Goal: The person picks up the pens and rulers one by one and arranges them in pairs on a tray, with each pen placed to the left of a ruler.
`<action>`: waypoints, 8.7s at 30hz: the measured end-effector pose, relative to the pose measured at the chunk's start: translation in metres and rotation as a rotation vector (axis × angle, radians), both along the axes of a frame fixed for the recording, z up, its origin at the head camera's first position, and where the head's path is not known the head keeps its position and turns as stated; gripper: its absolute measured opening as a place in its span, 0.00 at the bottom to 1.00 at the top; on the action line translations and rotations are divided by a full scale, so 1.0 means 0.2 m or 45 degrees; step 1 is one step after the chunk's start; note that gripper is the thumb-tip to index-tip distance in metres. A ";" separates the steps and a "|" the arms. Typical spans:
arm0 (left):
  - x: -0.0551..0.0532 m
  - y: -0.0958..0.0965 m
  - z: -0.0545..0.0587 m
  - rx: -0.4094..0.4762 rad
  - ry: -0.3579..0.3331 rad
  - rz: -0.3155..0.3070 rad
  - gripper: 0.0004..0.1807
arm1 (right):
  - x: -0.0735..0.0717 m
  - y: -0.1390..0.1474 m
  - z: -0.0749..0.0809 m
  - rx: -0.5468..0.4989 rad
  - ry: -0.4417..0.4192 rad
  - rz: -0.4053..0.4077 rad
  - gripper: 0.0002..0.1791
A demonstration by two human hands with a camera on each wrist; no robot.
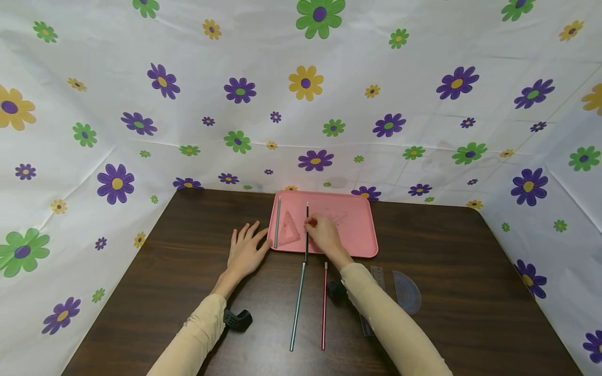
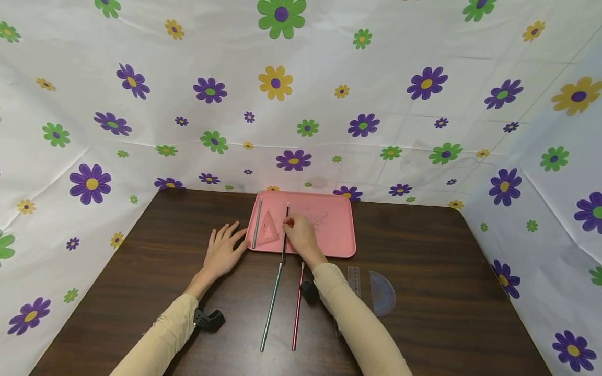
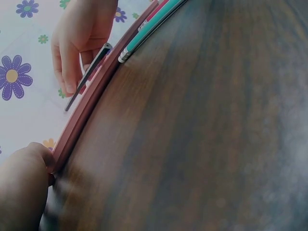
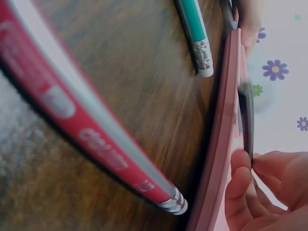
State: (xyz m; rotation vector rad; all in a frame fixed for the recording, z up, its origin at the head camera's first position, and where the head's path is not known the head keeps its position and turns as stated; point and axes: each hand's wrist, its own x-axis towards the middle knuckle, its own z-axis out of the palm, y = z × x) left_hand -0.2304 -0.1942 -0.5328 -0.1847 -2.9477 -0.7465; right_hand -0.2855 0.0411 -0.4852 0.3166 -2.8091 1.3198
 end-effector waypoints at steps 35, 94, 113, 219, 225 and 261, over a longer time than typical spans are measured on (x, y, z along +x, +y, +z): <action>0.00 0.01 0.00 0.000 0.037 0.012 0.28 | 0.05 -0.11 -0.03 0.496 -0.018 0.145 0.25; 0.00 0.01 0.00 -0.009 0.015 0.009 0.28 | 0.40 0.61 0.21 0.358 -0.057 0.358 0.29; 0.00 0.02 0.01 -0.015 -0.008 0.016 0.28 | 0.53 0.70 0.13 0.603 -0.146 0.543 0.46; -0.01 0.00 -0.01 -0.016 0.004 0.015 0.29 | 0.38 0.59 0.17 -0.021 -0.105 0.432 0.44; -0.01 0.01 -0.01 -0.009 0.010 0.011 0.29 | 0.34 0.57 0.17 -0.105 -0.122 0.419 0.47; -0.01 0.00 -0.01 -0.009 0.000 0.009 0.29 | 0.01 0.36 0.15 -0.206 -0.026 0.161 0.48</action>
